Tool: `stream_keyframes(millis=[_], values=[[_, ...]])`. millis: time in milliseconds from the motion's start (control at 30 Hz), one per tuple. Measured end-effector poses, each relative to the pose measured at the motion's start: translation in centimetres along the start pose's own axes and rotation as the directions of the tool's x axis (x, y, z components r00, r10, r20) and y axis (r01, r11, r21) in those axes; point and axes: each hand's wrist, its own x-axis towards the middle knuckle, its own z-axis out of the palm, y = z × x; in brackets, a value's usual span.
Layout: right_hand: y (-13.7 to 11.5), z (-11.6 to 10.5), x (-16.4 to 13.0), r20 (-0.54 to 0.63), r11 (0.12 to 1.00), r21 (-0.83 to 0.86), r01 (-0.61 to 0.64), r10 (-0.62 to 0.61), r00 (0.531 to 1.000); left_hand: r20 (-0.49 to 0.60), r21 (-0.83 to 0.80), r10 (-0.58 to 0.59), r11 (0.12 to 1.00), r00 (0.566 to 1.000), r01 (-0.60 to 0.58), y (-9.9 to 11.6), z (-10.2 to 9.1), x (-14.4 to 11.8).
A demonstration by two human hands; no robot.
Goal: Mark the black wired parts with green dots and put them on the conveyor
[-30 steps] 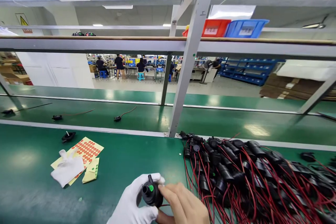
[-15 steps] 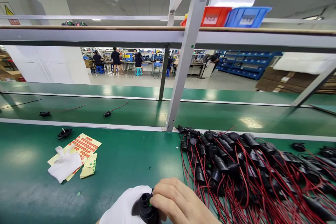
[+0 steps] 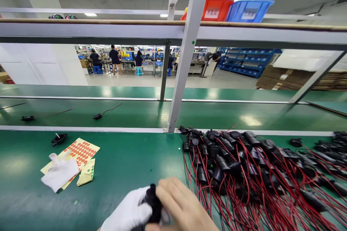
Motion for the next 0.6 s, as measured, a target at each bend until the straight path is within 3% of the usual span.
stream_keyframes(millis=[67,167,367,600], values=[[0.9,0.6,0.1,0.012,0.975,0.108,-0.197,0.196,0.980,-0.023,-0.213,-0.025,0.977,0.999,0.019,-0.7,0.1,0.5],[1.9,0.9,0.4,0.179,0.858,0.295,-0.421,0.383,0.906,0.001,-0.545,-0.118,0.832,0.993,0.100,-1.4,0.2,1.1],[2.5,0.9,0.5,0.280,0.671,0.471,-0.573,0.502,0.818,0.087,-0.770,-0.136,0.619,0.987,0.153,-1.6,0.5,1.5],[2.3,0.7,0.5,0.274,0.638,0.484,-0.598,0.539,0.797,0.193,-0.845,-0.087,0.492,0.977,0.211,-0.9,1.0,1.8]])
